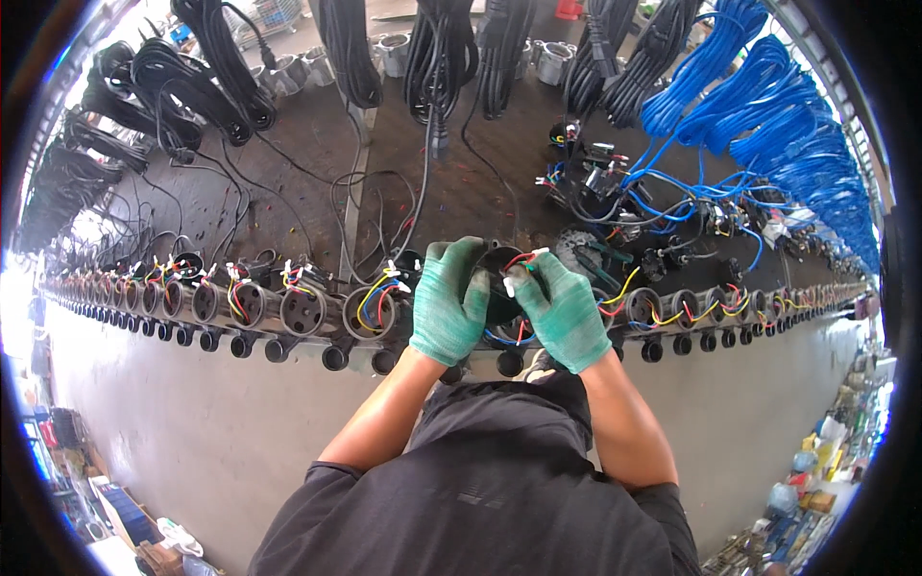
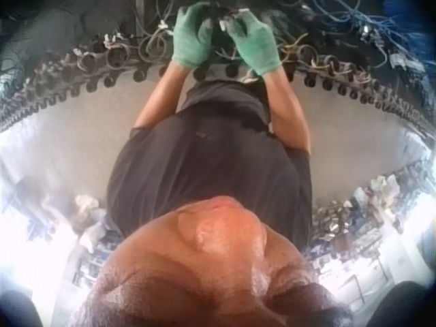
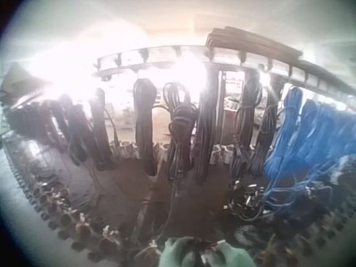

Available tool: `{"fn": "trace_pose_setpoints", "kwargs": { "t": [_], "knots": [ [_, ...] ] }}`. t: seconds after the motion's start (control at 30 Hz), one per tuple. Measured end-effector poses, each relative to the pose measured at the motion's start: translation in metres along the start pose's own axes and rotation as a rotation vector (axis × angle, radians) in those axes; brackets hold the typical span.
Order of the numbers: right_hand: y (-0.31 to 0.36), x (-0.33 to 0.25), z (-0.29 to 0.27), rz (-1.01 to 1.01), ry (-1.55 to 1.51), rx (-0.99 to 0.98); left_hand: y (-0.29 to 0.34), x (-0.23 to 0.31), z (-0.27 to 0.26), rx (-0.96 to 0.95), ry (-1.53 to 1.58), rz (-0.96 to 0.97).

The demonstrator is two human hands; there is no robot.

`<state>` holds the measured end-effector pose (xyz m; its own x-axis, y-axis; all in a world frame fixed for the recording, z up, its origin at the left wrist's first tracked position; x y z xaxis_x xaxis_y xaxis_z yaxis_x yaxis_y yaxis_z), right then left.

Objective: The person, wearing green gloves, picks up a black wire harness and connects colored wires to the terminals of an electric pump motor, then places a terminal block onto the motor and secures connections using a small tool.

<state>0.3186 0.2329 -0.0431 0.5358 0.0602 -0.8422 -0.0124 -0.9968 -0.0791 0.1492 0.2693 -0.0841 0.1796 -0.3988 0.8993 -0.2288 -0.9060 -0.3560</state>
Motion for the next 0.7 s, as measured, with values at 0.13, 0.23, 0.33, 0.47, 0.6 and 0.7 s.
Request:
{"fn": "trace_pose_setpoints", "kwargs": {
  "t": [0.13,0.23,0.33,0.47,0.6,0.7],
  "knots": [
    [0.004,0.008,-0.006,0.056,-0.079,0.089,-0.005,0.003,0.009,-0.053,-0.145,0.074],
    [0.002,0.024,0.001,0.184,-0.124,0.067,-0.010,-0.012,0.009,-0.117,-0.327,0.162],
    [-0.001,0.060,0.024,0.061,-0.266,0.185,-0.008,-0.011,0.011,-0.059,-0.200,0.199],
    [0.012,0.059,0.011,0.446,-0.811,-0.041,-0.008,-0.022,0.016,-0.047,-0.233,0.272],
    [0.025,0.071,0.010,0.321,-0.940,-0.027,-0.008,-0.040,0.022,-0.036,-0.159,0.232],
    [0.022,0.061,-0.008,0.147,-1.171,0.021,0.000,-0.065,0.005,0.071,0.162,0.030]
  ]
}}
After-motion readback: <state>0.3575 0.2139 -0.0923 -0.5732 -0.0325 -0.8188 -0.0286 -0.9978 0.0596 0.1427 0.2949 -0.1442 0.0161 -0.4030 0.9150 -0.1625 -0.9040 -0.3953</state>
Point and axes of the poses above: each hand's wrist, its own y-axis away from the middle knuckle, its own z-axis out of the palm, x = y × z, the point moved 3 cm from there along -y, towards the middle knuckle, and after that the axes turned 3 degrees about -x, right-handed, at the moved point
